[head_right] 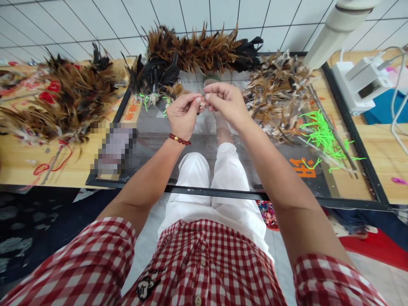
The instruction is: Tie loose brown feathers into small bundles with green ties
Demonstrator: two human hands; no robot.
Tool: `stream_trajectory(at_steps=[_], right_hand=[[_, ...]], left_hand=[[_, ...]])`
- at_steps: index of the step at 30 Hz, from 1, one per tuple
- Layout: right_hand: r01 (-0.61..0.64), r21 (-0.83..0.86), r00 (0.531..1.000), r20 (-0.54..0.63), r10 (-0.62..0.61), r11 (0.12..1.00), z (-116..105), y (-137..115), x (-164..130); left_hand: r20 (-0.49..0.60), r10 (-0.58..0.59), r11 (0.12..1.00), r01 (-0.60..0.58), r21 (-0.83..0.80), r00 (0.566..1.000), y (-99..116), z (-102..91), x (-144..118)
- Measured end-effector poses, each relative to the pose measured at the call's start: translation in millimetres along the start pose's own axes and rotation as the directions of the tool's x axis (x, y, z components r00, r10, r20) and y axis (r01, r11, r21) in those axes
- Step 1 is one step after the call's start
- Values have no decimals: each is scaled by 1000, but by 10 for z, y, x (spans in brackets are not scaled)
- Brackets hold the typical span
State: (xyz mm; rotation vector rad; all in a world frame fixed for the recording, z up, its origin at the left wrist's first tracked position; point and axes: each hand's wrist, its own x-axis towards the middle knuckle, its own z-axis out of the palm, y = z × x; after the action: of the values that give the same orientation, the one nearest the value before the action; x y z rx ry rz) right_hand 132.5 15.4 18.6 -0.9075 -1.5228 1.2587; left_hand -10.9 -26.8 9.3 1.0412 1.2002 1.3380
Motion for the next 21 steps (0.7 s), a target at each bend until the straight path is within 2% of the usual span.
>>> stream_trajectory(at_steps=[3, 5, 10, 13, 16, 21], right_hand=[[14, -5, 999, 45, -14, 1000, 4, -3, -6], [30, 0, 998, 59, -30, 1000, -8, 7, -9], [-18, 88, 995, 104, 9, 996, -103, 67, 18], [-46, 132, 993, 115, 30, 990, -144, 107, 43], [18, 96, 996, 82, -26, 995, -136, 157, 68], [127, 5, 989, 75, -127, 992, -106, 213, 88]], left_hand=[[-112, 159, 986, -152, 75, 981, -28, -4, -7], [-152, 228, 971, -213, 109, 962, -78, -4, 8], [-118, 311, 950, -305, 69, 943, -287, -33, 167], [-122, 464, 885, -452, 114, 878, -424, -80, 312], [-97, 548, 834, -535, 133, 831, -519, -118, 392], [-67, 572, 811, -551, 198, 817, -561, -137, 380]])
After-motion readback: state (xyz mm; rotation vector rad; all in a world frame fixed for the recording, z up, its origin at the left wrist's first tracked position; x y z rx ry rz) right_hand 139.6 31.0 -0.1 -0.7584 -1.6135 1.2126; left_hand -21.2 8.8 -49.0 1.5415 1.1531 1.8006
